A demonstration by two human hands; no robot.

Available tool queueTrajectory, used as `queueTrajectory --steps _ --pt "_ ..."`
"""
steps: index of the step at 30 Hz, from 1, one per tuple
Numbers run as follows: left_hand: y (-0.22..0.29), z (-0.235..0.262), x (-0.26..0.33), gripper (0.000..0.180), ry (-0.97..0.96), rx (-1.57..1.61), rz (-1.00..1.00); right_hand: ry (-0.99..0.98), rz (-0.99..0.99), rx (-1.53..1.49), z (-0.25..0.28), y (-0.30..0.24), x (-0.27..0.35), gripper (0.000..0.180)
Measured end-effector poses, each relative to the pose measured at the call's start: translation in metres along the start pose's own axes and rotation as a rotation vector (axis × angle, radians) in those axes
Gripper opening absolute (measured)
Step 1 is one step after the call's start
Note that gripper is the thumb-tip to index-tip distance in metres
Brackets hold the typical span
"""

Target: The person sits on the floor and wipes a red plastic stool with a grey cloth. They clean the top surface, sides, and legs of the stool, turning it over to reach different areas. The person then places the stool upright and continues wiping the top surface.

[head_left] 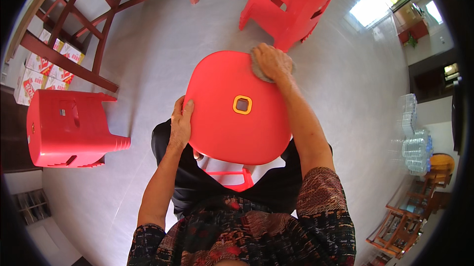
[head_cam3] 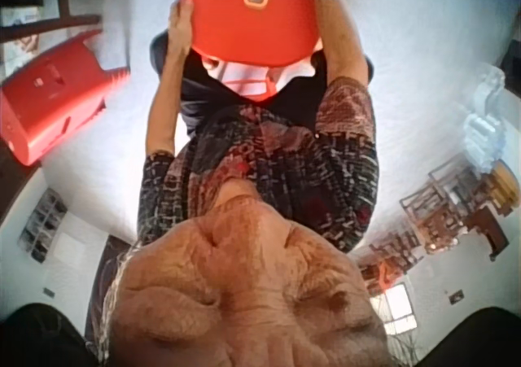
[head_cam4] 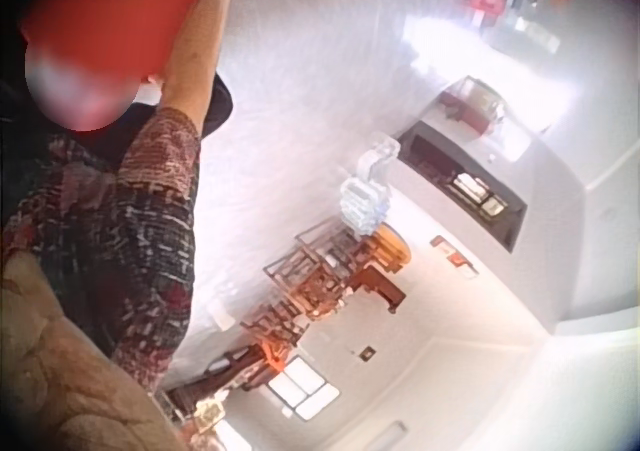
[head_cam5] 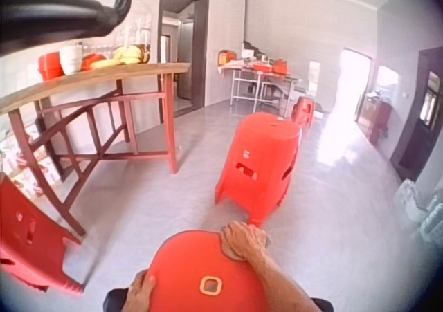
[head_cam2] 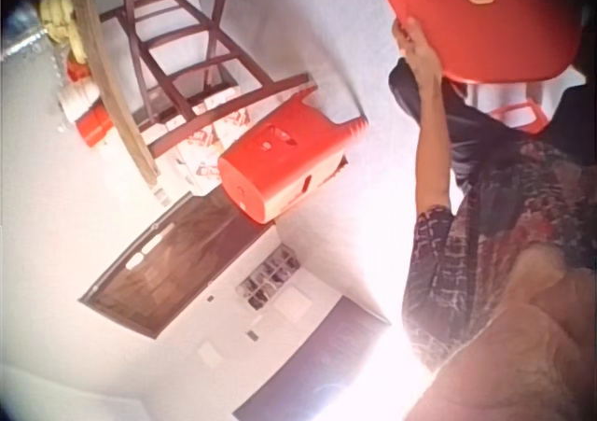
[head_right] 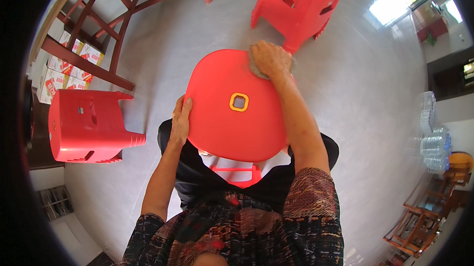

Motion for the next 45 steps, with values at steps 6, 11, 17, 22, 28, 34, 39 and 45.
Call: queueTrajectory --steps 6,11,17,22,28,34,39,45 --pt "-0.001 -0.002 -0.001 0.063 0.023 0.005 -0.028 0.107 0.227 -0.307 0.000 0.097 0.051 0.035" --pt "-0.009 0.001 -0.007 0.064 -0.013 0.033 -0.033 0.316 -0.155 -1.000 -0.015 0.081 0.132 0.041" --pt "-0.006 0.001 -0.004 0.065 0.002 -0.010 -0.054 0.357 0.137 -0.252 -0.006 0.039 0.212 0.050" --pt "-0.011 0.002 -0.005 0.066 -0.011 -0.011 -0.047 0.267 0.257 -0.003 0.002 0.029 0.196 0.050" --pt "-0.009 0.001 -0.005 0.069 -0.006 -0.007 -0.037 0.350 0.096 -0.002 0.000 0.052 0.101 0.045" --pt "-0.006 -0.002 -0.004 0.071 0.007 0.011 -0.043 0.346 0.152 0.080 -0.001 0.051 0.101 0.046" --pt "-0.003 0.002 0.000 0.070 0.009 0.019 -0.051 0.329 0.390 0.102 0.002 0.024 0.185 0.046" --pt "-0.002 0.000 0.000 0.070 0.027 -0.001 -0.032 0.139 0.549 -0.057 0.016 -0.001 0.202 0.044"
Point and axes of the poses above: each hand's wrist, its own x-axis away from the middle knuckle, its own z-axis out of the back of the hand, y = z × x, the point moved 1 cm from there along -x, towards the middle knuckle, and after that the axes turned 4 degrees about -x, right-handed, at the moved point
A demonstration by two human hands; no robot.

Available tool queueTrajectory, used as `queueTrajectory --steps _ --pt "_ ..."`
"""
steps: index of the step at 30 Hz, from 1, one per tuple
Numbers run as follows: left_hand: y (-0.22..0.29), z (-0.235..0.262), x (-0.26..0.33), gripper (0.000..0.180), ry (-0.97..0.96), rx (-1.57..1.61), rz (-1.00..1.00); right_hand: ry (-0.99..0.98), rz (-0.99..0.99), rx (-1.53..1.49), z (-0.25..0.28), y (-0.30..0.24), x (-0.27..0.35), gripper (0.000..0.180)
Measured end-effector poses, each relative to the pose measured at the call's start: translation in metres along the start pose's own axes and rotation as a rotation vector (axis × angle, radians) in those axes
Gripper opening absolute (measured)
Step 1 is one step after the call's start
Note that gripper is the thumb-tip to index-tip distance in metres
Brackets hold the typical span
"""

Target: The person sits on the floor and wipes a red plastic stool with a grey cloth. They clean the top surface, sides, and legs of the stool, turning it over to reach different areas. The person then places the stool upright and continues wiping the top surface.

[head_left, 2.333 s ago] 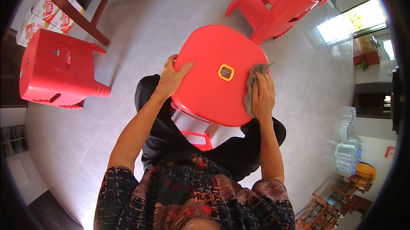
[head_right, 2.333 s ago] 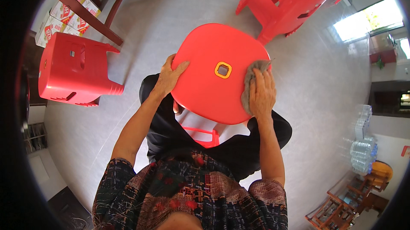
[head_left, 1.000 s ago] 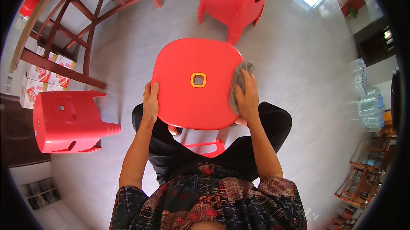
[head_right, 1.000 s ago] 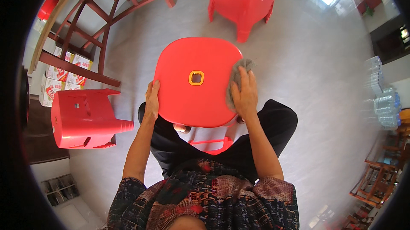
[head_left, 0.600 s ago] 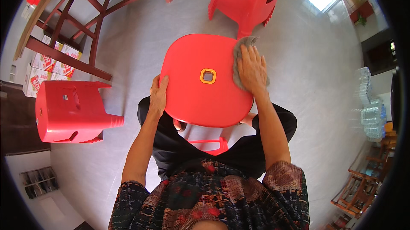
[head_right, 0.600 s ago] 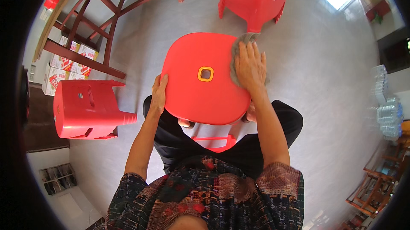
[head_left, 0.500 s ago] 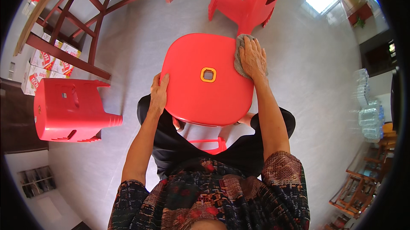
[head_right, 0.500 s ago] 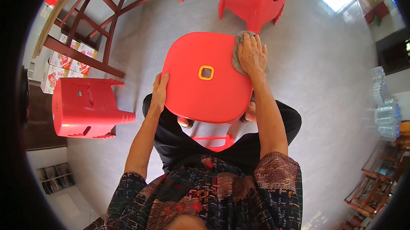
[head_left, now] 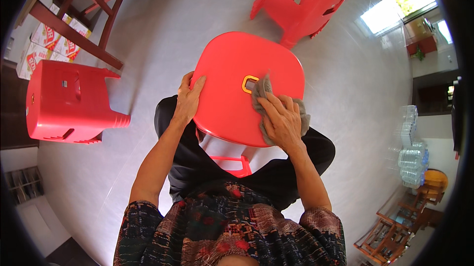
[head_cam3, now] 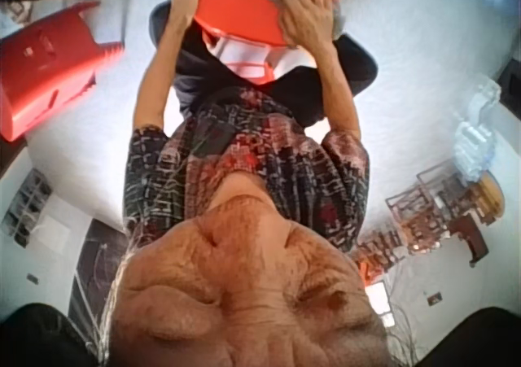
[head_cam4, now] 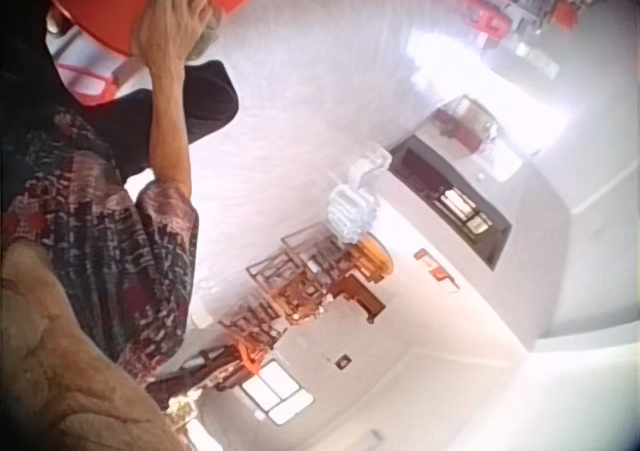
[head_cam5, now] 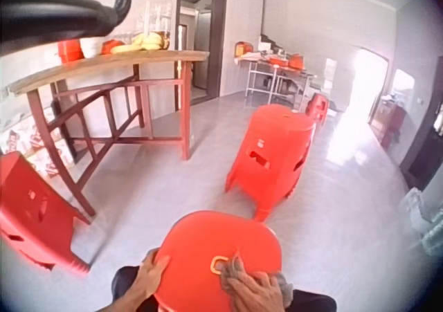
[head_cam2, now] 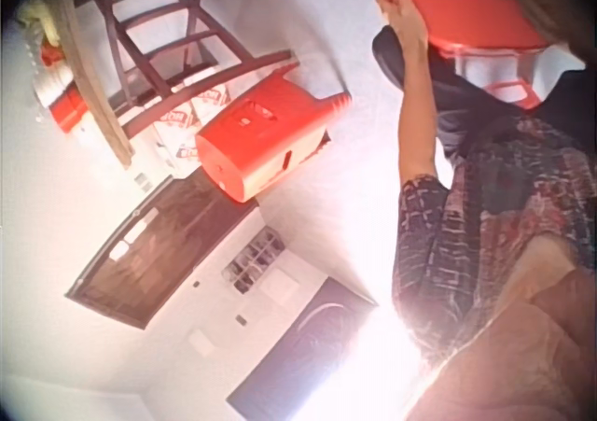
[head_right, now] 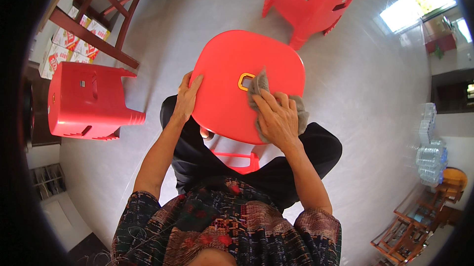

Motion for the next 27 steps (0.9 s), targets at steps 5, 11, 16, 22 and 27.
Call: queueTrajectory --steps 5,11,16,22,27 --pt "-0.002 -0.001 -0.002 0.070 -0.009 0.047 0.018 0.047 0.009 -0.041 -0.015 -0.006 -0.044 0.038" --pt "-0.007 0.001 -0.004 0.070 -0.005 0.054 0.009 -0.021 0.035 -0.307 -0.021 0.013 -0.047 0.027" --pt "-0.004 -0.001 -0.001 0.072 0.007 0.050 0.002 0.197 -0.205 -0.236 -0.024 0.000 -0.052 0.022" --pt "-0.013 -0.001 -0.008 0.073 0.013 -0.001 -0.024 0.078 0.012 -0.164 -0.028 0.006 -0.056 0.019" --pt "-0.012 0.000 -0.006 0.074 -0.016 0.051 0.020 -0.220 -0.058 -0.556 -0.013 0.030 -0.059 0.020"
Point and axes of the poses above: each hand's wrist, its own x-axis away from the middle knuckle, its own z-axis out of the back of the hand, y = z × x, the point moved 1 cm from there along -x, towards the middle knuckle, and after that the axes turned 4 degrees about -x, right-handed, at the moved point
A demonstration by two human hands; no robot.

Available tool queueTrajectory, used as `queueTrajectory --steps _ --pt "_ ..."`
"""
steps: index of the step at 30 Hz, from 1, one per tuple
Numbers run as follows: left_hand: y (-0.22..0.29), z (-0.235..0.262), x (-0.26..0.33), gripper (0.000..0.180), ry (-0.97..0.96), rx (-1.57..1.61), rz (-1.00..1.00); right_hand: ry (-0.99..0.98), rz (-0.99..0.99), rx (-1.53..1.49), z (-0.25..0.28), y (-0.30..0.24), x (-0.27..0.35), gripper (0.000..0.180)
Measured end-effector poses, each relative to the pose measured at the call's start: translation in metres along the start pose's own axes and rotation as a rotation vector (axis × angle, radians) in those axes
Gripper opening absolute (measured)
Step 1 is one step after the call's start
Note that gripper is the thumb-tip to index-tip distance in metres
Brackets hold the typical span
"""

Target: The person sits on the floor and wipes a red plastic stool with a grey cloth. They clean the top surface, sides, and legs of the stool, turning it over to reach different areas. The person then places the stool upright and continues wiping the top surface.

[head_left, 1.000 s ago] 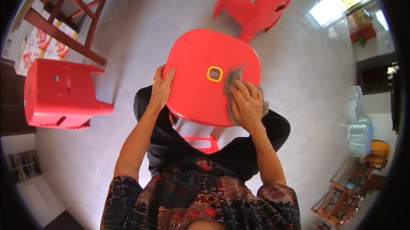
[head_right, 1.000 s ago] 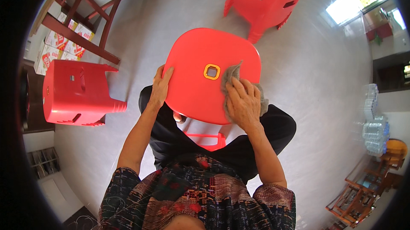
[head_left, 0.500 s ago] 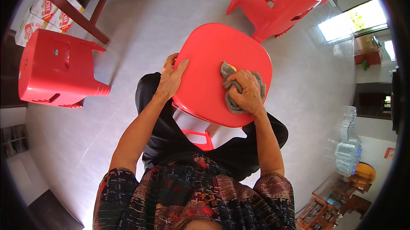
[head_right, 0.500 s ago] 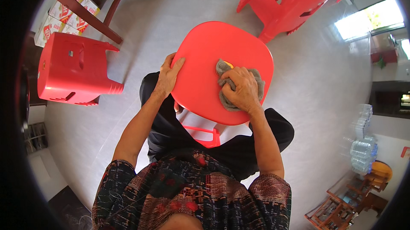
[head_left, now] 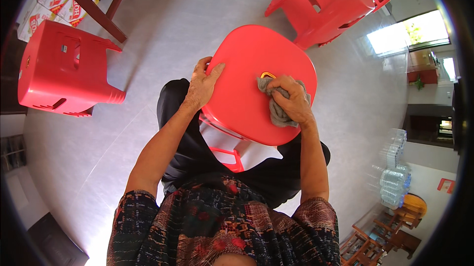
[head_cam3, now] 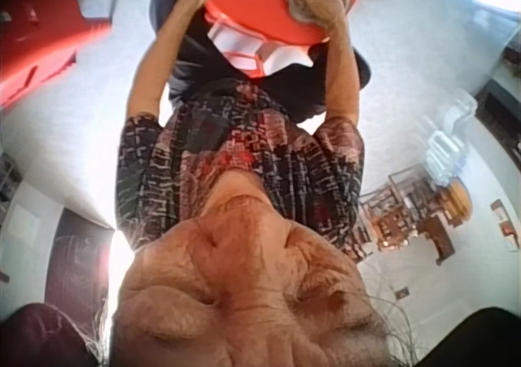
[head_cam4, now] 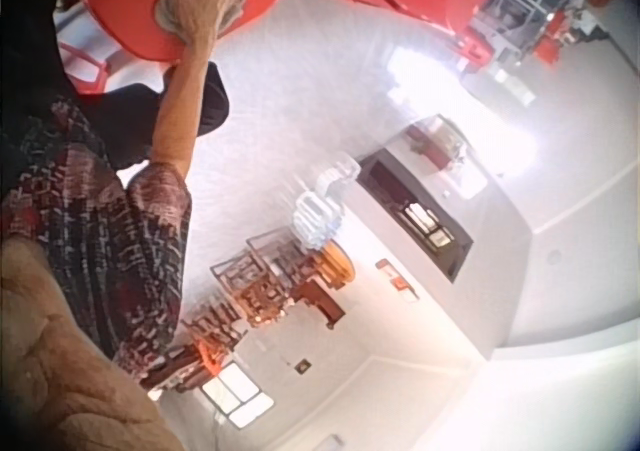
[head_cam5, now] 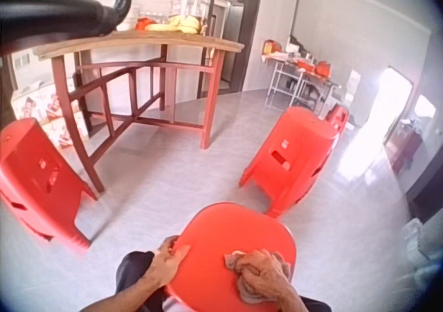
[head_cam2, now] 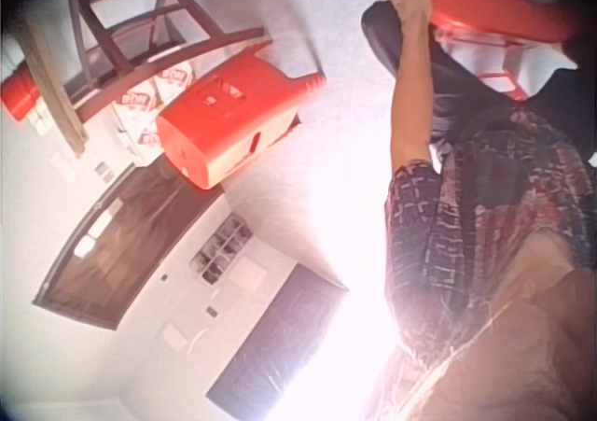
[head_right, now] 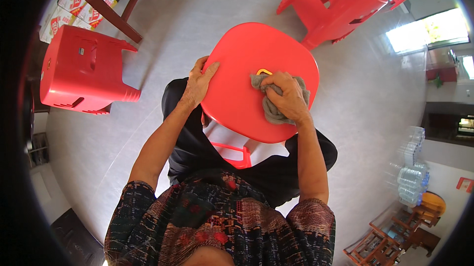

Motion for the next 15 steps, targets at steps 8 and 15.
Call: queueTrajectory --steps 8,15 --pt "0.000 0.000 -0.001 0.074 0.013 -0.059 -0.011 0.348 0.002 0.371 -0.029 -0.012 -0.005 0.024" --pt "0.007 0.000 0.003 0.075 -0.005 0.046 0.007 0.029 0.072 0.189 -0.011 -0.004 0.002 0.020"
Point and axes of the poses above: each hand's wrist, its own x-axis away from the middle knuckle, its own z-axis out of the back of the hand, y = z × x, the point moved 1 cm from there along -x, towards the middle knuckle, and after that the axes turned 4 degrees about -x, right-handed, at the moved point
